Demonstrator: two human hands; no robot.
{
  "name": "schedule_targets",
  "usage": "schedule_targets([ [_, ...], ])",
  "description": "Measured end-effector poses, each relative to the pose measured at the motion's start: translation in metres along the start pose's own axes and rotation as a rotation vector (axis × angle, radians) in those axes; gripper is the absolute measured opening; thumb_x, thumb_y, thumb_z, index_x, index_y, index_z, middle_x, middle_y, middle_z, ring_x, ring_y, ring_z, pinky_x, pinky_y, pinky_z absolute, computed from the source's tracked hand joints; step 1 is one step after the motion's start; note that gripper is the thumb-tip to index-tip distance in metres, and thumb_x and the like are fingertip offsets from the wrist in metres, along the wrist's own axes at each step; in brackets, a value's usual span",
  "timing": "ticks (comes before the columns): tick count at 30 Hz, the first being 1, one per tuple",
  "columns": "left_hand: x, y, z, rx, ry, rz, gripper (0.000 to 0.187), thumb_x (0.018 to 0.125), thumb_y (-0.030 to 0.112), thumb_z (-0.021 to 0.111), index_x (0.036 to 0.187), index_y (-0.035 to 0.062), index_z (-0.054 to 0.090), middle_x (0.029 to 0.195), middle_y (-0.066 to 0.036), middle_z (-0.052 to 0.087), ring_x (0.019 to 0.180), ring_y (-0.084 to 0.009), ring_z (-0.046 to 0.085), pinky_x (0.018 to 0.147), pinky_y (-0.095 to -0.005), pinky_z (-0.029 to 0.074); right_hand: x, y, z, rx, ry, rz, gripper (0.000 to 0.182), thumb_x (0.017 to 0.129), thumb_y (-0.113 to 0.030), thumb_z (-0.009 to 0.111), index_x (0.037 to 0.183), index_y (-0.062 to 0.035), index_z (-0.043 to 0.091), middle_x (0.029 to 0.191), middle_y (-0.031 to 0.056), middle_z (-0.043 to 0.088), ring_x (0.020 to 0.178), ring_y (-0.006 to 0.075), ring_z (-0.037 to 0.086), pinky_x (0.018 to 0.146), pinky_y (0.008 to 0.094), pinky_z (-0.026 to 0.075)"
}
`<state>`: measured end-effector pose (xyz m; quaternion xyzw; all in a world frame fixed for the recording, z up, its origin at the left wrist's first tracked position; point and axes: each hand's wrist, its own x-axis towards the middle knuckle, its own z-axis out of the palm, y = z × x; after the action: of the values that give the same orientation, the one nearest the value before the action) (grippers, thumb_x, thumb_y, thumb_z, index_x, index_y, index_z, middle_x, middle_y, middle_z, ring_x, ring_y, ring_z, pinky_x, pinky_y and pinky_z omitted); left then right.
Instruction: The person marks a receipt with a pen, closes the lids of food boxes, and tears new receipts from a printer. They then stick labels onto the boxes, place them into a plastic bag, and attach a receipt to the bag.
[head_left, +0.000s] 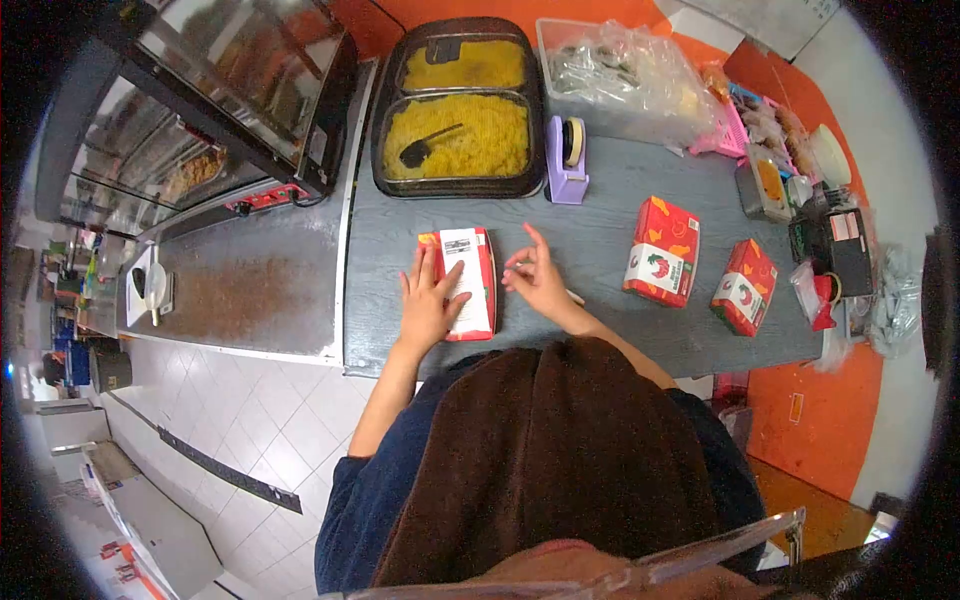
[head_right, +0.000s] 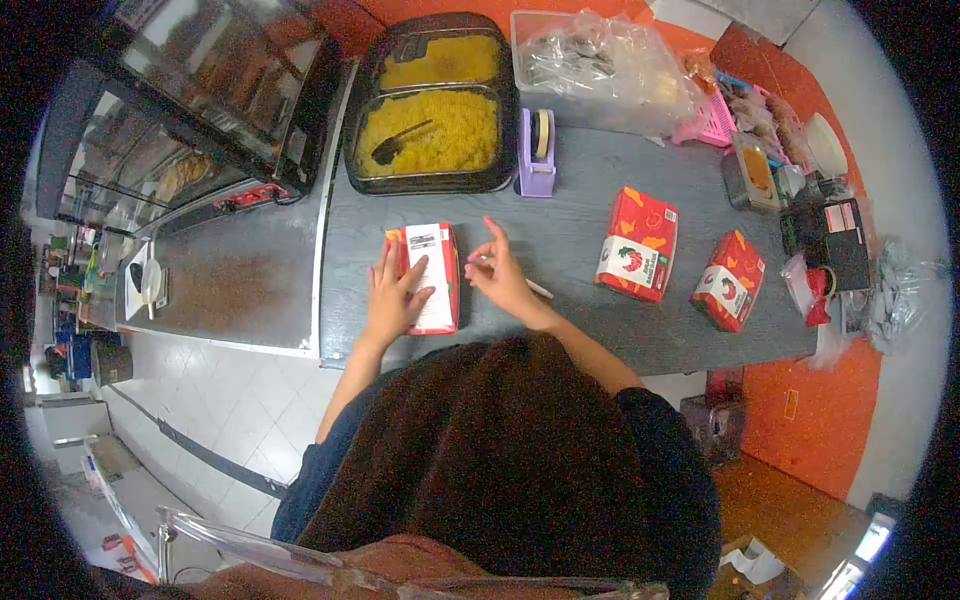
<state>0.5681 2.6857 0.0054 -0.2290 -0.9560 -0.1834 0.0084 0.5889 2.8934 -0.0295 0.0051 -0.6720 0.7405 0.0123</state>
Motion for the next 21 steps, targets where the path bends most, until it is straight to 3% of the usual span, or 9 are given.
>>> schedule_targets([
  [6,0.0,-0.003,-0.001,-0.067,-0.09,0.153,0.048,0.08,0.031,0.054,0.124,0.0152,0.045,0.141,-0.007,0.023,0.13,-0.0308,0.017,0.098,-0.0606,0.014,0.013,-0.007,0.008,-0.191,-0.043,-0.108,0.066,0.081,0.004,0.05,0.135,-0.0103,0.014,0.079,0.0043,0.048,0.065,0.0074,0.049,0.056,0.0203,0.04],
  [12,-0.006,0.006,0.008,0.013,-0.044,0.147,0.049,0.082,0.032,0.052,0.125,0.0117,0.043,0.139,-0.003,0.028,0.13,-0.0282,0.018,0.098,-0.0607,0.013,0.029,-0.031,0.02,-0.336,-0.278,-0.08,0.064,0.079,-0.004,0.055,0.132,-0.0089,0.019,0.064,0.0049,0.052,0.057,0.0134,0.052,0.054,0.0262,0.041],
  [14,-0.006,0.006,0.007,0.006,-0.03,0.15,0.048,0.082,0.033,0.051,0.124,0.0106,0.044,0.138,-0.004,0.029,0.13,-0.028,0.018,0.098,-0.0616,0.013,0.03,-0.03,0.022,-0.735,-0.228,-0.064,0.069,0.076,-0.006,0.059,0.132,-0.0104,0.019,0.062,0.0078,0.055,0.054,0.0173,0.054,0.051,0.0295,0.042],
  [18,-0.005,0.002,0.009,0.002,-0.08,0.132,0.049,0.082,0.034,0.052,0.124,0.0103,0.043,0.139,-0.004,0.028,0.13,-0.0279,0.018,0.098,-0.0598,0.018,0.027,-0.026,0.017,-0.75,-0.159,-0.018,0.075,0.072,-0.009,0.064,0.132,-0.0123,0.019,0.062,0.0095,0.057,0.055,0.0199,0.057,0.052,0.0312,0.044],
  [20,-0.006,0.0,0.009,-0.007,-0.098,0.136,0.05,0.082,0.034,0.052,0.125,0.0101,0.043,0.139,-0.004,0.027,0.13,-0.0279,0.018,0.098,-0.0592,0.019,0.023,-0.03,0.015,-0.473,-0.164,0.1,0.074,0.073,-0.007,0.063,0.133,-0.0129,0.018,0.063,0.0086,0.056,0.057,0.0181,0.056,0.056,0.029,0.045],
  [21,-0.005,-0.001,0.01,-0.009,-0.105,0.142,0.05,0.082,0.034,0.051,0.125,0.0099,0.043,0.139,-0.004,0.027,0.13,-0.028,0.018,0.097,-0.0588,0.02,0.022,-0.021,0.012,-0.475,-0.165,0.104,0.074,0.073,-0.007,0.063,0.133,-0.0129,0.018,0.063,0.0086,0.056,0.057,0.0181,0.056,0.056,0.029,0.045],
])
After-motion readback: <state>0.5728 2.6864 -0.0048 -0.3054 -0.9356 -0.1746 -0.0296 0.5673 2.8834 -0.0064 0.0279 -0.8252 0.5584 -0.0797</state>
